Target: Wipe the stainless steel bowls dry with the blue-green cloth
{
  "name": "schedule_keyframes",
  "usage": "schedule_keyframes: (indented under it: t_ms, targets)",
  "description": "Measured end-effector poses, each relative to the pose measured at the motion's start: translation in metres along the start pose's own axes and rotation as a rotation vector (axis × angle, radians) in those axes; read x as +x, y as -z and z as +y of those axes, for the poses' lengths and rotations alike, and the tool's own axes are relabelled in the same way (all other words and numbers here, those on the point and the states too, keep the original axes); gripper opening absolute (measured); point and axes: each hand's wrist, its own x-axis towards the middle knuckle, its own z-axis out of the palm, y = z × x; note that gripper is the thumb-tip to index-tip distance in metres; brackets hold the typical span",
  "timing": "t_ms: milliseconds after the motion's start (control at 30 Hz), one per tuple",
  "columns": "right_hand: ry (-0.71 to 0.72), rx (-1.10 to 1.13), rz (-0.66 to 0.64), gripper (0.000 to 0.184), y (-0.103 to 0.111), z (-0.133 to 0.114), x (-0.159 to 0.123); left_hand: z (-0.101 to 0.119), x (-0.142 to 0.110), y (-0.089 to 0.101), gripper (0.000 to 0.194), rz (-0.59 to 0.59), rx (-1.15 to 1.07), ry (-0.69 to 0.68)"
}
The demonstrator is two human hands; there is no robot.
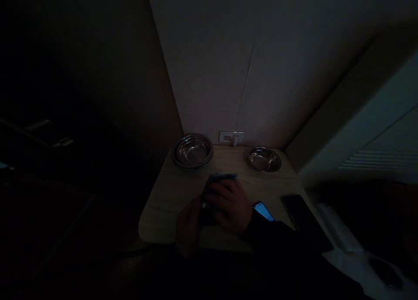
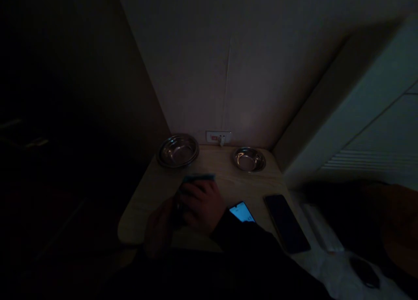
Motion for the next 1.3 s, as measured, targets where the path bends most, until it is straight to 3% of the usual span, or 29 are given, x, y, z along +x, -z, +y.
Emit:
schedule_keyframes:
  t_ms: [167,333,533,667,867,933,1100,1233,1300]
  targets:
    - [-0.248,0.163,0.073,0.029,-0.007,0.015,0.006,-0.012,0.0,0.006,0.043,-0.012,-0.014,-0.022]
    - [-0.472,0.34,0.2,0.027,-0.019,0.026,-0.012,-0.011,-0.004,0.016,0.034,0.052,0.061,-0.009]
    - [-0.563,0.398,0.193,0.026,-0.017,0.022,-0.022,0.0,-0.003,0.009,0.038,0.022,0.094,0.06]
    - [-0.504,0.325,0.185,0.022,-0.008,0.013,-0.02,-0.001,-0.004,0.0,0.043,0.123,0.118,0.115]
    - [-0.098,0.074,0.1,0.028,0.002,-0.016,-0.018,-0.003,-0.005,-0.003,0.045,0.085,0.071,0.058]
    - [-0.028,0.048,0.056,0.03,0.003,-0.016,-0.015,0.0,-0.007,-0.005,0.047,0.103,0.113,0.066]
    - [-0.226,0.055,0.131,0.028,0.002,-0.008,-0.01,0.011,-0.013,-0.01,0.041,0.112,0.085,0.054]
    - [-0.104,0.044,0.069,0.031,0.001,-0.012,-0.009,0.011,-0.012,-0.01,0.032,0.128,0.133,0.07]
    - [-0.157,0.051,0.083,0.028,0.002,-0.012,-0.007,0.008,-0.01,-0.008,0.034,0.13,0.146,0.055]
